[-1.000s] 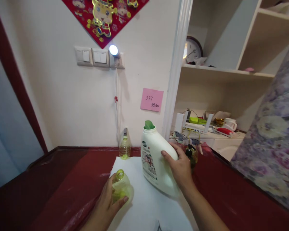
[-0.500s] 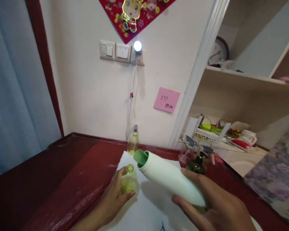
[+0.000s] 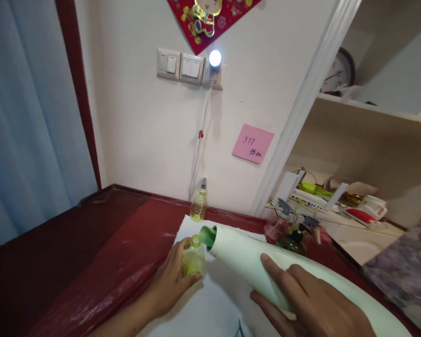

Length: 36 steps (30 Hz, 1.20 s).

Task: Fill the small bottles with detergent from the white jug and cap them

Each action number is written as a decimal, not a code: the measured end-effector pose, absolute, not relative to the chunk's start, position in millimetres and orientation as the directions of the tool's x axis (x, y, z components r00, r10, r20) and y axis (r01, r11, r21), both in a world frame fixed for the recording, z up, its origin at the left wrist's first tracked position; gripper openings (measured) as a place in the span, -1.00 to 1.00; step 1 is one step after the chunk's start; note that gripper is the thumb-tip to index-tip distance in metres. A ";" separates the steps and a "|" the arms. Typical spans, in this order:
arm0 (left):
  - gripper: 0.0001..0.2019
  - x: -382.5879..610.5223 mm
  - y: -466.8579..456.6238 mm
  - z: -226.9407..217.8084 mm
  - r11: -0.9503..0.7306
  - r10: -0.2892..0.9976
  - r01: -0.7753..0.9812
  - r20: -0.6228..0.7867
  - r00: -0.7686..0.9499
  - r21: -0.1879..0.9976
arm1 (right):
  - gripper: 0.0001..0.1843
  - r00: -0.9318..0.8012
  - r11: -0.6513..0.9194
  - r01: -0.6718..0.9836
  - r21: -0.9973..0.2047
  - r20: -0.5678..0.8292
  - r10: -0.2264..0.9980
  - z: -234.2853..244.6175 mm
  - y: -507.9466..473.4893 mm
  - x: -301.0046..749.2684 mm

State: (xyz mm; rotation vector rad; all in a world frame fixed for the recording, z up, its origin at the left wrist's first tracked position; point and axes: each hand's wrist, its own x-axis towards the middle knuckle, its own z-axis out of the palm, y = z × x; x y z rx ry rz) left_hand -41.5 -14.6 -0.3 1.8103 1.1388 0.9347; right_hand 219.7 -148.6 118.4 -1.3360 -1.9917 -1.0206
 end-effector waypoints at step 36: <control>-0.26 -42.0 -14.8 4.7 -0.305 0.915 0.391 0.153 0.374 0.868 | -0.48 -0.557 0.243 0.813 0.529 0.585 0.590 117.9 -141.6 222.1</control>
